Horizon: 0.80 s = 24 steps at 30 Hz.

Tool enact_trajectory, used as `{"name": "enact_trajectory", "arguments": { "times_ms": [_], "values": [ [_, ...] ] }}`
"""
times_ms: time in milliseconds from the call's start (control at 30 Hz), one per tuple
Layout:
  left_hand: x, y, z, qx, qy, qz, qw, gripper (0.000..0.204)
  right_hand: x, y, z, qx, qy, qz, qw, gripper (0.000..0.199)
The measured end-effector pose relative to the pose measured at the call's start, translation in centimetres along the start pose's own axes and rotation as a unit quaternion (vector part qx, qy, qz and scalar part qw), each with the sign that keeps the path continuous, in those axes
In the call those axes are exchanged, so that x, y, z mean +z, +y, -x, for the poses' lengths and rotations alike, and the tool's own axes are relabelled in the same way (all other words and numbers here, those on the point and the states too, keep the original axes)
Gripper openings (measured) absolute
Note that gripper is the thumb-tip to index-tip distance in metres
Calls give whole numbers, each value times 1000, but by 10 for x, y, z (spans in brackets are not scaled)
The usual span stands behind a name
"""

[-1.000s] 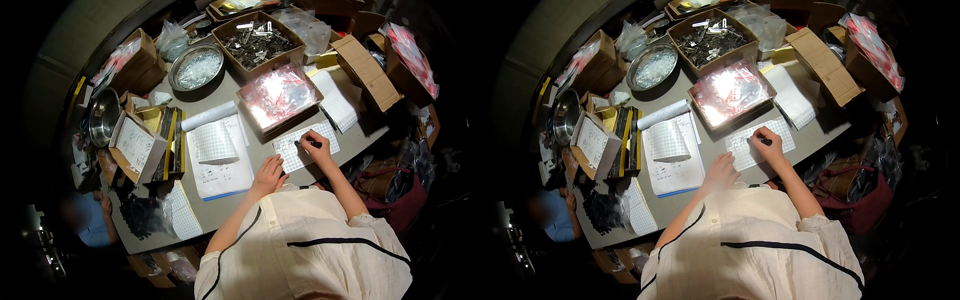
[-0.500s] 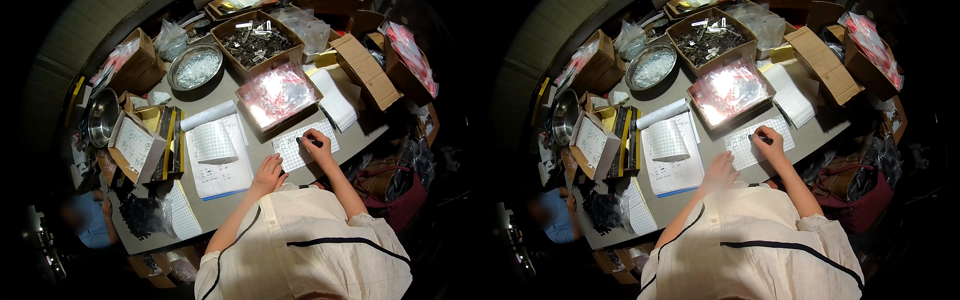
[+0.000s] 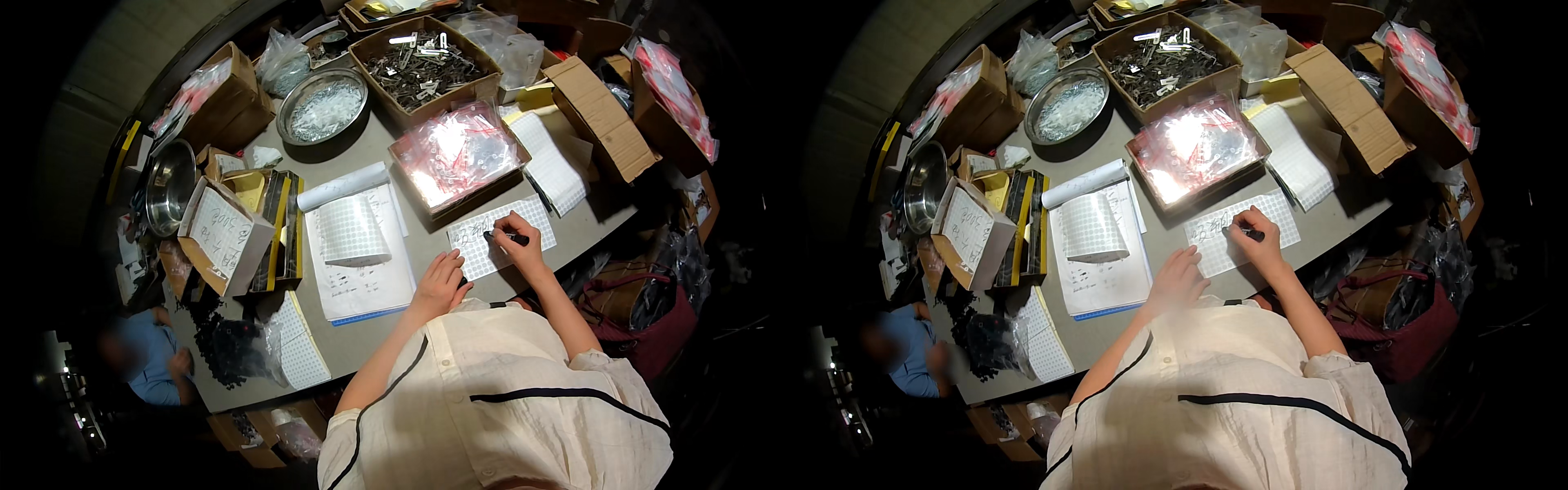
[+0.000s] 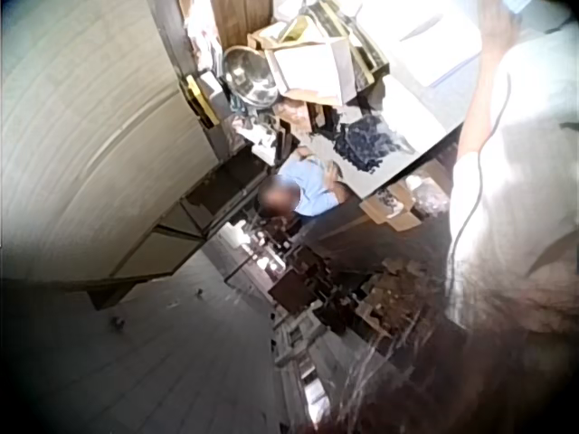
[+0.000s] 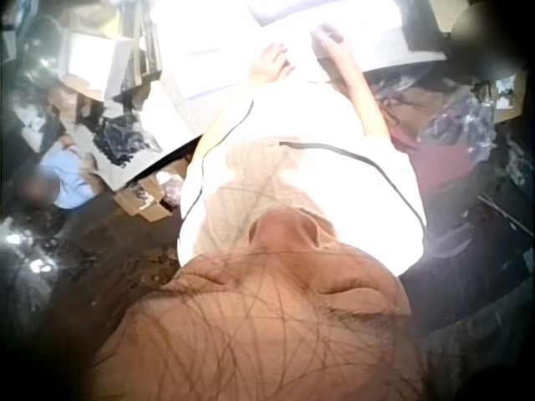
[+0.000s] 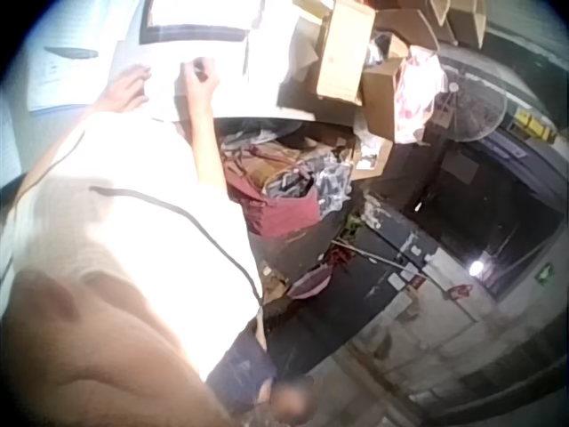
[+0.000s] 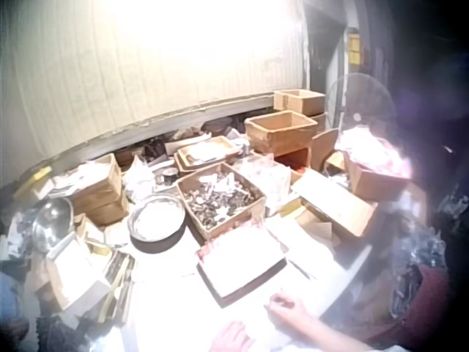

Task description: The person writes on a label, places it on a box, and then sorts small white plastic pieces from a metal bowl onto the table. They handle the pieces one by one, separating them into a pile.

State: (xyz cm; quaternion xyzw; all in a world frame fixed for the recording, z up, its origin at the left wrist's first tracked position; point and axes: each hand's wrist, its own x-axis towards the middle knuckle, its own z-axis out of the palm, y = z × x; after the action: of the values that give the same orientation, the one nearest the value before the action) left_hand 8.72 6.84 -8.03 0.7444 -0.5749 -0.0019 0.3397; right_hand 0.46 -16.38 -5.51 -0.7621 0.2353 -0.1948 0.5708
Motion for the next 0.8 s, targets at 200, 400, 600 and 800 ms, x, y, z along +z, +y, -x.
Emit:
{"name": "enact_trajectory", "arguments": {
  "times_ms": [200, 400, 600, 800],
  "values": [
    [1, -1, 2, 1, 3, -1, 1000, 34, 0, 5, 1, -78, -29, 48, 995, 8],
    [0, -1, 1, 1, 8, 16, 1000, 33, -12, 14, 3, -43, 6, 23, 999, 10],
    [-3, 2, 1, -5, 2, 3, 1000, 34, -24, 6, 3, 59, 6, -83, 995, 13],
    [6, -1, 2, -14, -7, -1, 1000, 37, -28, 11, -3, 33, 4, -28, 999, 16]
  ]
}}
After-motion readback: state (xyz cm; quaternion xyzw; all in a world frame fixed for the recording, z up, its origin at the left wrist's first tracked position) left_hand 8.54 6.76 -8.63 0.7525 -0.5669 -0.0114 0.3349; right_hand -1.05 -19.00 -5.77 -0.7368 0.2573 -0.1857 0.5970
